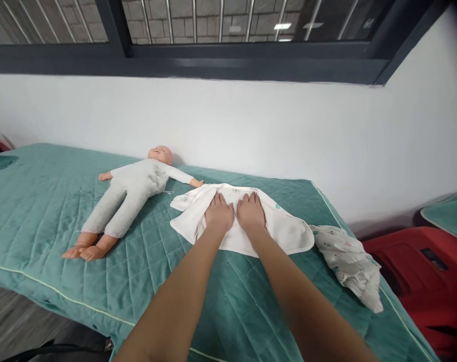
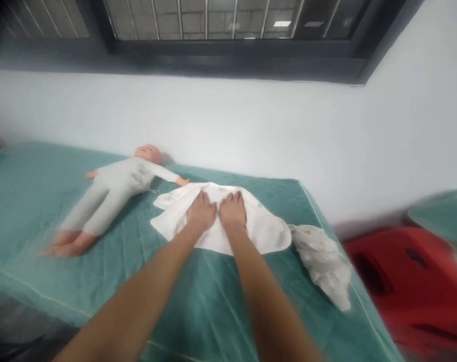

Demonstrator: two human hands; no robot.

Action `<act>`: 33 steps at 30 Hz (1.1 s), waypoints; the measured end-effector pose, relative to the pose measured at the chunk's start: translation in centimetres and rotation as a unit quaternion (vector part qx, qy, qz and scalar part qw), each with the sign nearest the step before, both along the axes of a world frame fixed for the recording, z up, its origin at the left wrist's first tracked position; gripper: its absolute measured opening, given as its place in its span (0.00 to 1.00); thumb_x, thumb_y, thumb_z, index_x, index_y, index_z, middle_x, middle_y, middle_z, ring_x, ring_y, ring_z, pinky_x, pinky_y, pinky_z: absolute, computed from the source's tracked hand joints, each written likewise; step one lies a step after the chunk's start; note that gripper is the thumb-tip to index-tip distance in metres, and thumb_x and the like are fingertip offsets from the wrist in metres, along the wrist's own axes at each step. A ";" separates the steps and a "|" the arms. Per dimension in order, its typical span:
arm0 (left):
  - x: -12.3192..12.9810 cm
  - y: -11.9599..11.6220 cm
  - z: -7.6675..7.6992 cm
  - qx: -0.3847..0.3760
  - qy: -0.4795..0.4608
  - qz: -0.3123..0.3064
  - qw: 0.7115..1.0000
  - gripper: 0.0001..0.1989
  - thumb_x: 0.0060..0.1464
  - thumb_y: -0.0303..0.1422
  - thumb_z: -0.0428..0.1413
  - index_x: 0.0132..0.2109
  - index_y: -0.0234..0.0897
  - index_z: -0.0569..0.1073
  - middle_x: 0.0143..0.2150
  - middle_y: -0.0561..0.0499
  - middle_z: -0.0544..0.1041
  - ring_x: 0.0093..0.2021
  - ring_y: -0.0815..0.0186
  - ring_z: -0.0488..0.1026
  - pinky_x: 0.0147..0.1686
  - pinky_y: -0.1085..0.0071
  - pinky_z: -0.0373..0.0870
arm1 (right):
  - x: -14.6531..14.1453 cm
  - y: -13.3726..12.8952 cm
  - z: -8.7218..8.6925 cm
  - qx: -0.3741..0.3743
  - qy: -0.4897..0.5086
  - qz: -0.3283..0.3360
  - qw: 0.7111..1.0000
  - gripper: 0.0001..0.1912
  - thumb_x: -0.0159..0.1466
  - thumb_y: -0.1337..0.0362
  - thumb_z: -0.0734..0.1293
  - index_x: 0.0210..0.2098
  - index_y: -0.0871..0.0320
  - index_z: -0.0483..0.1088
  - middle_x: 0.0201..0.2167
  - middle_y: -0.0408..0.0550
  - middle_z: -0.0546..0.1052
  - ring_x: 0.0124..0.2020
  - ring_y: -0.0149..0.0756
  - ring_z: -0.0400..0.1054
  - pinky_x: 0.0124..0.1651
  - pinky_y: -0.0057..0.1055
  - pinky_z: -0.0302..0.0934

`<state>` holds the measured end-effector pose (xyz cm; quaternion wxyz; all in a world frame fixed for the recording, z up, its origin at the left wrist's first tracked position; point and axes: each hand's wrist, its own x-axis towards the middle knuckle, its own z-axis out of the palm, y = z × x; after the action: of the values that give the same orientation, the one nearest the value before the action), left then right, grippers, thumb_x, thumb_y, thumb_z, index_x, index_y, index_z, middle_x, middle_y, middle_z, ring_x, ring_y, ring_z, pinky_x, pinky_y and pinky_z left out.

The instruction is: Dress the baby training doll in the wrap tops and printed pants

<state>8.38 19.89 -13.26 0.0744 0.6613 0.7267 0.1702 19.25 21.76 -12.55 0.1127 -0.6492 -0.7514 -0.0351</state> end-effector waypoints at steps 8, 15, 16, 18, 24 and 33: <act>0.3 -2.4 0.1 0.006 0.013 -0.006 1.000 0.33 0.66 0.39 0.33 0.69 0.17 0.53 0.73 0.34 0.49 0.73 0.56 0.46 0.71 0.59 0.44 | 0.2 -1.2 0.0 -0.010 -0.020 0.119 0.993 0.28 0.72 0.62 0.49 0.66 0.71 0.57 0.69 0.60 0.55 0.70 0.42 0.48 0.69 0.39 0.42; 0.2 -4.2 0.2 0.017 -0.010 -0.016 1.000 0.34 0.65 0.40 0.32 0.69 0.19 0.55 0.72 0.34 0.50 0.73 0.54 0.46 0.70 0.54 0.45 | 0.4 -3.7 -0.3 -0.030 -0.034 0.063 0.997 0.31 0.73 0.57 0.46 0.69 0.69 0.51 0.72 0.58 0.49 0.72 0.46 0.41 0.70 0.44 0.37; 0.2 -4.6 0.2 0.017 -0.009 -0.019 1.000 0.34 0.65 0.40 0.33 0.69 0.21 0.56 0.72 0.35 0.51 0.73 0.54 0.46 0.71 0.54 0.44 | 0.4 -4.1 -0.2 -0.035 -0.035 0.059 0.997 0.31 0.73 0.56 0.46 0.69 0.69 0.51 0.72 0.58 0.48 0.72 0.46 0.41 0.70 0.44 0.36; 0.1 -5.8 0.2 0.015 -0.004 -0.032 0.999 0.32 0.66 0.39 0.33 0.69 0.21 0.56 0.72 0.35 0.51 0.73 0.55 0.46 0.71 0.54 0.44 | 0.5 -5.3 0.0 -0.048 -0.034 0.054 0.997 0.32 0.73 0.56 0.46 0.69 0.69 0.50 0.72 0.58 0.47 0.73 0.46 0.40 0.70 0.45 0.36; -2.6 -10.8 1.2 0.106 -0.053 -0.126 0.985 0.27 0.65 0.35 0.40 0.67 0.30 0.60 0.73 0.42 0.51 0.73 0.61 0.48 0.69 0.63 0.52 | 1.5 -10.5 0.5 -0.053 -0.039 0.107 0.992 0.33 0.73 0.53 0.47 0.69 0.68 0.51 0.72 0.58 0.47 0.73 0.46 0.40 0.71 0.45 0.38; -15.2 -7.2 -0.1 0.186 -0.151 0.139 0.961 0.24 0.60 0.39 0.51 0.60 0.31 0.66 0.66 0.35 0.63 0.68 0.52 0.58 0.66 0.56 0.58 | 0.9 -14.9 1.9 -0.054 0.043 0.191 0.979 0.32 0.72 0.51 0.51 0.69 0.64 0.54 0.72 0.56 0.50 0.72 0.44 0.42 0.71 0.45 0.42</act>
<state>-6.82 12.68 -13.41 0.0347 0.5225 0.7473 0.4090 20.10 6.86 -10.61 0.1149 -0.4995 -0.8568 0.0558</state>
